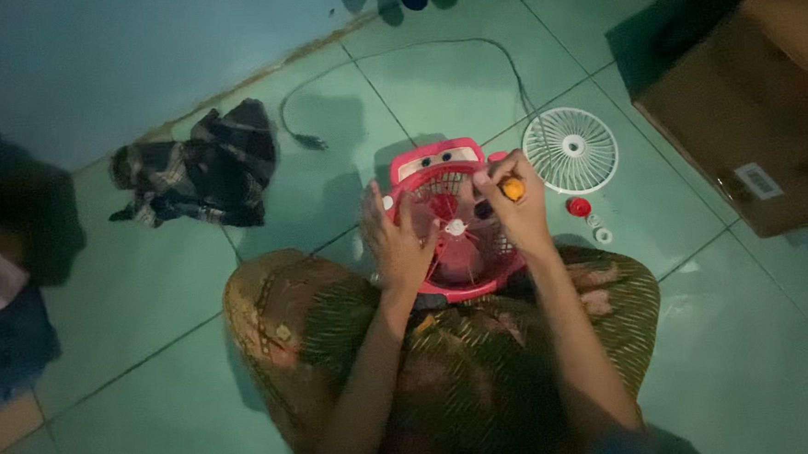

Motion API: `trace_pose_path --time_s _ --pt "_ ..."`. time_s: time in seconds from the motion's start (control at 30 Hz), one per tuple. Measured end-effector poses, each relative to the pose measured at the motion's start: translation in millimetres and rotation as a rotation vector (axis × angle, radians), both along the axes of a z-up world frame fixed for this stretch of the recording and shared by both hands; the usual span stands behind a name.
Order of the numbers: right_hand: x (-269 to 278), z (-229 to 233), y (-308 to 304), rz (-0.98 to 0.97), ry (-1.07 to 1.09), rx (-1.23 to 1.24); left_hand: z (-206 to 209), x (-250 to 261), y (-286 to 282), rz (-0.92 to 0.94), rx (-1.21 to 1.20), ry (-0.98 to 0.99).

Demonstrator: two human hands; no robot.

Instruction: The person sits on the floor and uses a screwdriver to tighten screws on the central hub of a pink toy fan. The person holds the fan steady with one hand while turning the screwdriver with the other.

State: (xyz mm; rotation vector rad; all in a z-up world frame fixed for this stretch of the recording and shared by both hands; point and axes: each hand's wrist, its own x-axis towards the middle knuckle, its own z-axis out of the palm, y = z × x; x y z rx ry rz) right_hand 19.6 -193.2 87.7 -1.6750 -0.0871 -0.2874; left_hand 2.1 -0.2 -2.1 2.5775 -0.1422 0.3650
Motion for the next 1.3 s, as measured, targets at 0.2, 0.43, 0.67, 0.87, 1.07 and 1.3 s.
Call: trace_pose_path --time_s 0.2,0.43,0.67,0.87,1.07,1.3 --pt "-1.7 4.2 5.1 0.087 -0.106 0.124 -12.7 12.5 2.3 -0.128 -0.079 0.009" --pt "-16.8 18.2 7.1 0.275 0.004 0.228 4.1 9.7 -1.4 -0.097 -0.071 0.045" --pt "-13.6 17.5 15.1 0.121 -0.107 -0.168 8.9 9.6 -7.1 -0.027 0.127 -0.061" --pt "-5.5 20.5 11.2 0.041 -0.219 -0.031 5.3 12.8 -9.0 0.013 0.198 -0.055" --pt "4.9 8.8 11.5 0.068 -0.213 0.253 -2.7 17.5 -7.8 -0.008 0.141 -0.045" --pt "14.2 10.8 9.3 0.165 -0.115 0.265 -7.9 18.1 -3.8 -0.034 0.113 -0.074"
